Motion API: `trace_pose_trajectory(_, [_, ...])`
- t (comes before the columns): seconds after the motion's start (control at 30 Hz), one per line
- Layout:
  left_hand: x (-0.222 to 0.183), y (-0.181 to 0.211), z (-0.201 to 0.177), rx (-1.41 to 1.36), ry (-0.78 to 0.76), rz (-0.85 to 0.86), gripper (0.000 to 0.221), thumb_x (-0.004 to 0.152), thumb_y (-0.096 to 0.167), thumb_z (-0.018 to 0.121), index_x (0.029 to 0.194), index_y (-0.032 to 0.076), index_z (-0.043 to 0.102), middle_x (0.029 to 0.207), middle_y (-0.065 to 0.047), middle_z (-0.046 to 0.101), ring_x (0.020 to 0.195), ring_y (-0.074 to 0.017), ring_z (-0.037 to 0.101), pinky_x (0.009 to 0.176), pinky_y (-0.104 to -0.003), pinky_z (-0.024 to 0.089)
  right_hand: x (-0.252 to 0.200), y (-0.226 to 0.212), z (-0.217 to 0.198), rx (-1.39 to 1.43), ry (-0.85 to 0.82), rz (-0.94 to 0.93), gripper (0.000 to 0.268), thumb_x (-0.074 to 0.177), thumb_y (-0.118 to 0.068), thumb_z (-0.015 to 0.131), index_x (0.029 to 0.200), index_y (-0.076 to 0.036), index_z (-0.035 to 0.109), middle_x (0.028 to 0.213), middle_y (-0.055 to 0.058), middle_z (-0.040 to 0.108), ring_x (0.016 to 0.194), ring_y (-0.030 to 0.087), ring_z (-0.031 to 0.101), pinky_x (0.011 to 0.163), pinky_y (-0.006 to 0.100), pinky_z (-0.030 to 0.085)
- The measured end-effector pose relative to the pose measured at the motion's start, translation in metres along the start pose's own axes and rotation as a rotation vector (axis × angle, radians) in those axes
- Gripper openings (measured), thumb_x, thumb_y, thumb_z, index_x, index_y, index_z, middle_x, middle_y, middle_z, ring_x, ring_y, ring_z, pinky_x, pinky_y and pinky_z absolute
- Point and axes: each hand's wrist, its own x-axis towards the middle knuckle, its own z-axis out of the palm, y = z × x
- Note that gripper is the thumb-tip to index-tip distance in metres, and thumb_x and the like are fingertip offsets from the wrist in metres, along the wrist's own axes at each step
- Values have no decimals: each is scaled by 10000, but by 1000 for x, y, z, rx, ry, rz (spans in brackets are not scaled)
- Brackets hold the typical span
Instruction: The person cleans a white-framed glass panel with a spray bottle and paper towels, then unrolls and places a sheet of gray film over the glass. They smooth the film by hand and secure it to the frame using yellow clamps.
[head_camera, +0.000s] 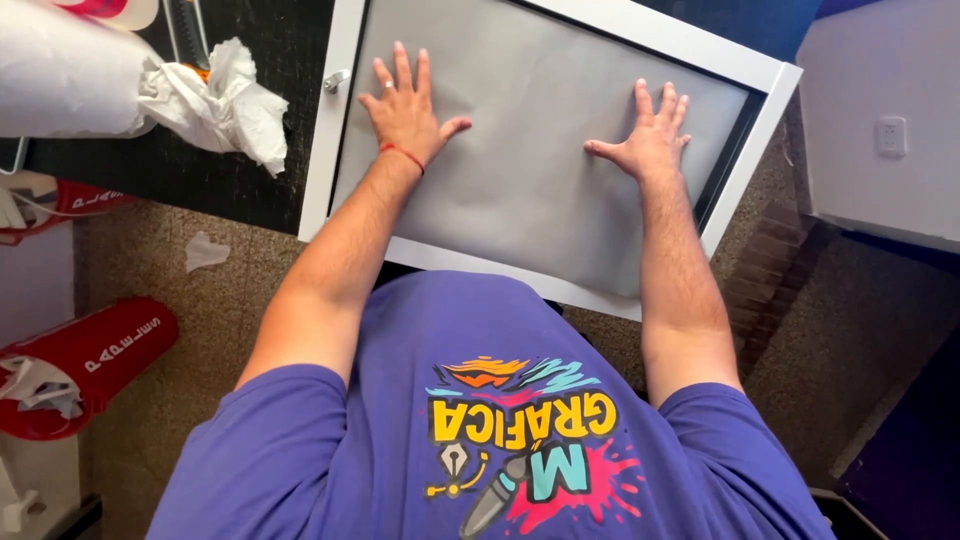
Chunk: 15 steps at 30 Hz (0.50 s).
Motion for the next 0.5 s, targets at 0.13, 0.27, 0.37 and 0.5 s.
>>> trace_pose_trajectory(0.13, [55, 4, -12, 40, -22, -51, 1391, 899, 1168, 516, 1853, 208, 197, 1857, -186, 127, 1541, -448, 398, 1019, -567, 504, -3, -3, -2, 30, -8, 13, 1338, 811, -687, 974, 1844, -305, 214, 1876, 122, -11, 1721, 390, -67, 1302, 841, 207])
trace_pose_trajectory(0.27, [80, -2, -26, 60, -5, -76, 1552, 762, 1215, 637, 1826, 165, 220, 1829, -188, 178, 1450, -437, 477, 881, -466, 549, -3, 0, -1, 59, -13, 23, 1336, 811, -678, 980, 1847, -311, 221, 1879, 99, -36, 1725, 362, -93, 1322, 821, 186])
trace_pose_trajectory(0.37, [89, -4, -34, 65, -49, -88, 1718, 615, 1275, 675, 1813, 143, 192, 1815, -166, 219, 1357, -380, 505, 859, -416, 573, -1, 0, 0, 49, -20, 26, 1341, 807, -693, 972, 1847, -315, 215, 1879, 98, -40, 1726, 364, -96, 1326, 822, 176])
trace_pose_trajectory(0.5, [95, -5, -37, 81, -90, -90, 1796, 541, 1293, 687, 1804, 130, 159, 1776, -159, 296, 1353, -356, 487, 836, -388, 565, -1, 1, -1, 60, -22, 22, 1348, 798, -689, 985, 1843, -309, 223, 1866, 98, -46, 1723, 372, -98, 1323, 828, 181])
